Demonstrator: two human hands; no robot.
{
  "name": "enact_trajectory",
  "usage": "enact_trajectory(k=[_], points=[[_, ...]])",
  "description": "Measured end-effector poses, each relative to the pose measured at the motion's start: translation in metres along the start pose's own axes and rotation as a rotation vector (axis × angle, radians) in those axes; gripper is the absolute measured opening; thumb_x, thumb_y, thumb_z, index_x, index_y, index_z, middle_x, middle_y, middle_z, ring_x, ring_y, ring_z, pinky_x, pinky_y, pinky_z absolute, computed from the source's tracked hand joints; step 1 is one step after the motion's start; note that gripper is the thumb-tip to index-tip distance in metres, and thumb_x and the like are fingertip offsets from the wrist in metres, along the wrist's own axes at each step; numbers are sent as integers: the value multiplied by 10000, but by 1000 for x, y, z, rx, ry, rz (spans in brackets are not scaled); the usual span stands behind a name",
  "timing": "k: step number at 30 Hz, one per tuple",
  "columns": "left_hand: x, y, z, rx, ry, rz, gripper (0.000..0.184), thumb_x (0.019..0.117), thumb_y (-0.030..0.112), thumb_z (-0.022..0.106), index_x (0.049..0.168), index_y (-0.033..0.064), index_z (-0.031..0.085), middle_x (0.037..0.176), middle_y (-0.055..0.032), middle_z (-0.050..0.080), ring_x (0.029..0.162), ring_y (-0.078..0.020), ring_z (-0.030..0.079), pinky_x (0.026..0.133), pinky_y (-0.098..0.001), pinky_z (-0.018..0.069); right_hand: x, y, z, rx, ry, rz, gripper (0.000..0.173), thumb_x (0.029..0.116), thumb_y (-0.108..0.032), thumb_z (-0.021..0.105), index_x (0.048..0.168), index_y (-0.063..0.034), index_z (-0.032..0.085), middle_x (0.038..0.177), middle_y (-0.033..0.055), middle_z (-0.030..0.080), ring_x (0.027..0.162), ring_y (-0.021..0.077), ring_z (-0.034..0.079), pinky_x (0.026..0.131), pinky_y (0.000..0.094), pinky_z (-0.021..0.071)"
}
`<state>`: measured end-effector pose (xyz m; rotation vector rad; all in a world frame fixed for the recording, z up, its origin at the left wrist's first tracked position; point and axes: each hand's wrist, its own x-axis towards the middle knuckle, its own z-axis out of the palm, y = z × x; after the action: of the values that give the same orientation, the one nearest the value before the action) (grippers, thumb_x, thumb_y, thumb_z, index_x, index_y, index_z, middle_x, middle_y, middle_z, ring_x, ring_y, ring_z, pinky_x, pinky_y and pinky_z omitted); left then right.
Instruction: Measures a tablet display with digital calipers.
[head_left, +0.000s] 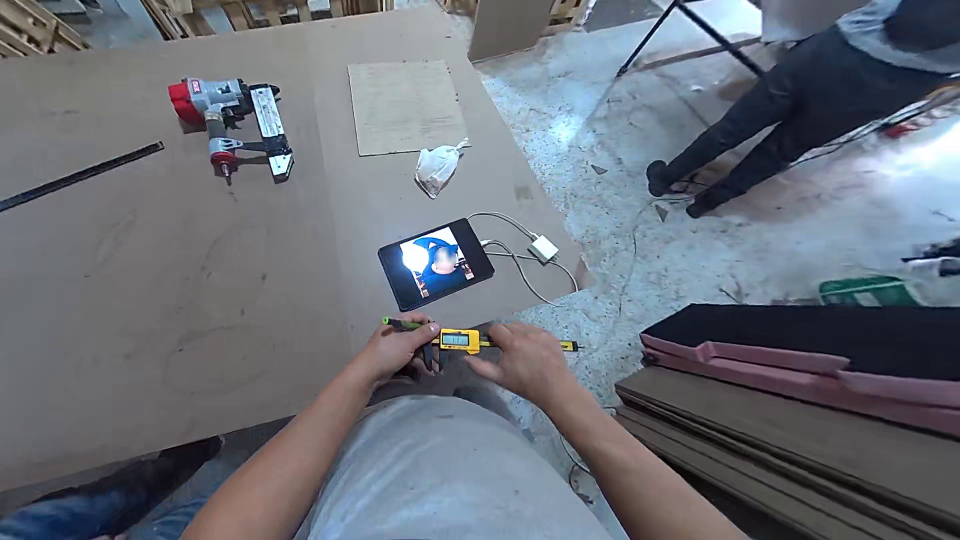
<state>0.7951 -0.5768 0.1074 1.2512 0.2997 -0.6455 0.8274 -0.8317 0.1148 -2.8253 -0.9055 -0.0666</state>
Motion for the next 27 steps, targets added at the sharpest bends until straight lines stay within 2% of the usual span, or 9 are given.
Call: enact_trajectory(k=[4,6,9,11,13,18,21,24,27], points=[[32,18,9,-61,93,-4,265,1088,208,520,1165,-16,641,863,-222,730,710,-279,742,670,-377,634,38,33,4,45,18,-84,451,852,-608,621,907,-176,740,708,-10,688,659,183,689,568,406,563],[47,30,12,-71,138,44,268,1095,199,502,1172,-17,641,916,-224,745,775,-283,758,731,-379,637,62,57,11,109,31,-170,418,874,-517,628,1075,-168,744,760,-18,707,682,175,688,598,395,572],[72,31,17,28,266,167,253,1095,171,487,1162,-14,647,980,-182,750,836,-266,755,772,-392,639,97,102,25,231,-114,-299,456,908,-382,663,1298,-146,676,916,37,740,833,232,718,740,454,600],[86,27,24,62,396,189,250,1096,189,491,1145,-4,644,950,-174,754,805,-262,755,737,-391,640,120,133,31,267,-225,-352,436,924,-358,682,1310,-157,664,969,49,738,891,242,723,784,474,606],[108,32,25,60,505,216,245,1089,198,518,1133,-1,653,916,-172,760,768,-258,756,702,-380,638,151,162,34,281,-257,-399,391,915,-356,692,1260,-172,683,917,35,725,835,227,718,730,474,607],[155,25,6,204,831,330,239,1058,194,575,1185,8,657,960,-122,742,808,-216,742,754,-415,648,213,210,58,379,-393,-401,428,945,-385,693,1311,-167,648,936,85,729,810,285,718,709,559,591],[145,21,-1,368,1094,68,292,1067,242,562,1304,82,623,1051,-85,760,946,-208,754,888,-462,629,234,226,78,401,-419,-428,372,956,-404,678,1262,-192,670,959,50,731,830,239,718,737,526,598],[116,1,-27,650,1158,-297,354,1069,192,505,1415,177,581,1191,-157,719,1069,-374,706,921,-642,548,238,237,98,435,-431,-441,407,969,-428,679,1302,-193,674,1060,51,741,925,227,727,826,513,601],[106,-30,-57,770,1230,-461,558,1036,130,510,1569,275,427,1324,-209,652,1186,-445,645,954,-689,512,231,240,118,452,-486,-387,450,971,-440,681,1336,-180,638,1081,60,736,952,229,726,853,515,599]])
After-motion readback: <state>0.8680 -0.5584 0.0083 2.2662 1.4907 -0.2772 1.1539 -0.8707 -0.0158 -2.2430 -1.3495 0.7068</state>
